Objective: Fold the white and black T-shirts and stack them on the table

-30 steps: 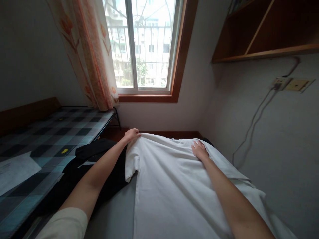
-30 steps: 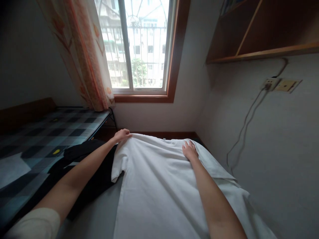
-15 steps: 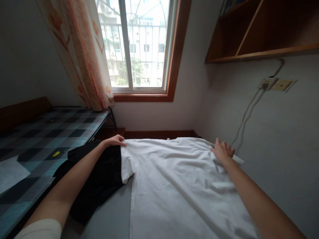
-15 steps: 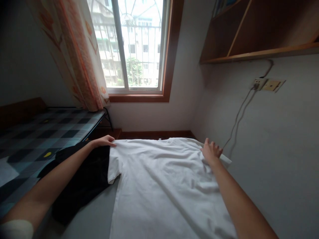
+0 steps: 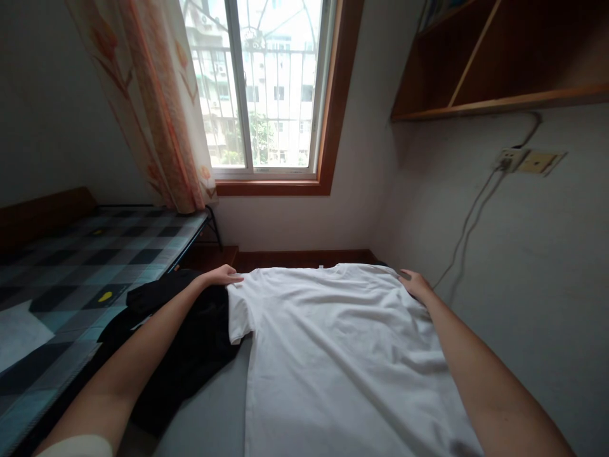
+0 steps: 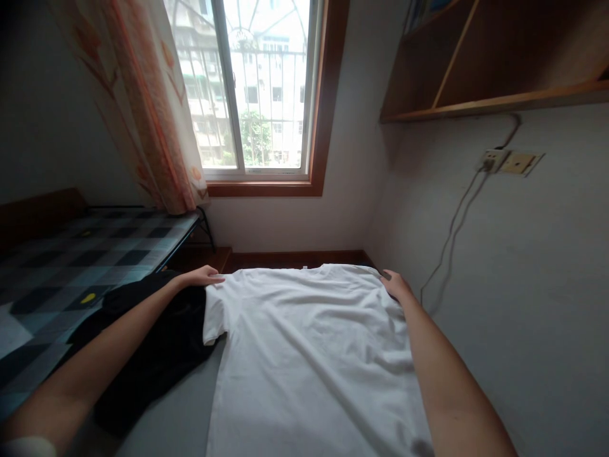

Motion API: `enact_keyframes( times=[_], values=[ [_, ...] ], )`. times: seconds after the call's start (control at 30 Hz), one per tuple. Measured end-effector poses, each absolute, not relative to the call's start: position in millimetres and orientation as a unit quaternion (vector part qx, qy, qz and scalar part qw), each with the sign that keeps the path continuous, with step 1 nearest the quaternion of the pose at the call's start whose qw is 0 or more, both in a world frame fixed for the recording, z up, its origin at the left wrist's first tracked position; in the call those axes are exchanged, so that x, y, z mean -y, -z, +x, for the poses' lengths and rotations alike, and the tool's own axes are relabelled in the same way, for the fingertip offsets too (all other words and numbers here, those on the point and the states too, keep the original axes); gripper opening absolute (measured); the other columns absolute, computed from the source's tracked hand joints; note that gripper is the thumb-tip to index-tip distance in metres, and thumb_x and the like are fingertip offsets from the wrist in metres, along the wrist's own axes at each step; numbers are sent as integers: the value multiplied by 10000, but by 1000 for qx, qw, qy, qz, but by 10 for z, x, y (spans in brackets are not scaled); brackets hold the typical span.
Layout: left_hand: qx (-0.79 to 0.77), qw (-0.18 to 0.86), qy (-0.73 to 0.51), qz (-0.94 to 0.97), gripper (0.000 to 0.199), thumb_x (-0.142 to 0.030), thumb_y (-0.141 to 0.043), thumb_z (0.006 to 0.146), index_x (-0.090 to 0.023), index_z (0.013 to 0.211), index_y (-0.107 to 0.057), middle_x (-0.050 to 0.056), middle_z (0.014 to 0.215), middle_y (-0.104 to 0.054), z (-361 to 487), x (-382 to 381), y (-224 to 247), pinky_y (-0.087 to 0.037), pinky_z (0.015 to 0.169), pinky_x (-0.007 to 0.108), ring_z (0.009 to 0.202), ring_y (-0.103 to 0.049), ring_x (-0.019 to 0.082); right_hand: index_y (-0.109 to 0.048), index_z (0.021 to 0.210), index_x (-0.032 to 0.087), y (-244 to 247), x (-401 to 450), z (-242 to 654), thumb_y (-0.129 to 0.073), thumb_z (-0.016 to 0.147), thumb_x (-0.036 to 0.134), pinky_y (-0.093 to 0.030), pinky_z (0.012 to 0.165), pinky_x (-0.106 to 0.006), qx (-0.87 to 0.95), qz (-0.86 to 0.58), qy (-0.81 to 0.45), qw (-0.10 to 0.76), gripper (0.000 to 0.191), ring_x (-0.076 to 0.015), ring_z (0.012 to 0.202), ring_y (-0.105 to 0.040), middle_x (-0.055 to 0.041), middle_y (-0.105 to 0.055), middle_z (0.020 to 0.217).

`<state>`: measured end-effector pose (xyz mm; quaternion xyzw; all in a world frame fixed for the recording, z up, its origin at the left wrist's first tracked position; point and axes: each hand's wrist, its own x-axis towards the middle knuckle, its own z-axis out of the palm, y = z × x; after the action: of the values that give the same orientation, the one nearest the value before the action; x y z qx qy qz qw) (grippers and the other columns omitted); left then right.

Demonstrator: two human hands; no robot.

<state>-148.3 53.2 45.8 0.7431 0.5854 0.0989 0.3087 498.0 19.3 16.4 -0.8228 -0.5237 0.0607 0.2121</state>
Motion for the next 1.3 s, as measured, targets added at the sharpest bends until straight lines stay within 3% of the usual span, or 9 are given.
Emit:
enact_keyframes(
  times=[0.1,0.2,0.37,0.47,0.57,0.73,0.9,1.07,1.3],
  values=[
    [-534,374,-135,746,474,-613,-721,552,-170,558,-551,-33,539,-484,-1542,-465,-549,-268,491,219,530,-434,114,-724,1069,191,-271,-242,4901,-514,843,353,-506,798,-396,441,-881,-61,163,349,-316,1004,-647,-169,-690,1091],
    [-517,360,-220,745,484,-630,-686,599,-163,657,-576,-25,599,-526,-1534,-448,-779,-296,505,210,569,-470,123,-693,1122,129,-383,-395,4807,-384,894,303,-500,805,-408,403,-896,-8,184,421,-322,1015,-638,-218,-671,1094],
    [-618,143,-211,744,335,-512,-668,657,-190,740,-627,15,693,-620,-1412,-444,-1173,-368,596,235,699,-574,183,-507,1346,123,-299,-636,4596,-430,887,301,-462,904,-332,494,-849,-25,182,498,-250,1079,-605,-171,-629,1208],
    [-692,-5,-102,715,233,-423,-667,678,-196,719,-638,58,745,-662,-1352,-395,-1188,-390,689,284,796,-620,245,-449,1390,189,-154,-588,4471,-415,892,449,-455,898,-447,530,-837,-59,124,564,-302,1068,-601,-181,-602,1233],
    [-698,-69,-24,712,243,-411,-626,744,-178,804,-661,117,855,-686,-1340,-311,-1015,-390,779,342,894,-631,294,-374,1437,227,-100,-461,4389,-279,910,546,-437,858,-547,517,-851,-57,79,623,-366,1070,-589,-220,-546,1281],
    [-680,-100,23,726,299,-392,-512,853,-159,963,-663,159,1031,-651,-1418,-154,-691,-369,835,384,965,-608,296,-303,1473,218,-133,-294,4334,-179,921,556,-429,856,-538,516,-853,-45,66,659,-378,1080,-584,-237,-518,1292],
    [-650,-159,-54,741,312,-329,-403,908,-153,948,-658,154,1004,-629,-1391,55,-659,-349,833,419,954,-572,298,-276,1484,203,-90,-95,4287,-172,931,543,-424,865,-521,525,-849,-2,64,657,-364,1080,-577,-221,-524,1279],
    [-583,-137,-123,792,263,-310,-440,892,-189,918,-672,123,955,-629,-1146,460,-660,-317,890,438,957,-543,284,-350,1459,194,-45,211,4216,-201,947,497,-410,883,-503,535,-840,63,67,613,-338,1092,-551,-202,-538,1276],
    [-551,-87,-163,814,211,-246,-453,874,-201,899,-658,124,1001,-627,-710,1205,-478,-319,890,431,991,-527,282,-493,1384,251,27,778,4131,-255,958,466,-318,1016,-436,562,-814,132,56,534,-284,1259,-425,-135,-376,1484]
  ],
)
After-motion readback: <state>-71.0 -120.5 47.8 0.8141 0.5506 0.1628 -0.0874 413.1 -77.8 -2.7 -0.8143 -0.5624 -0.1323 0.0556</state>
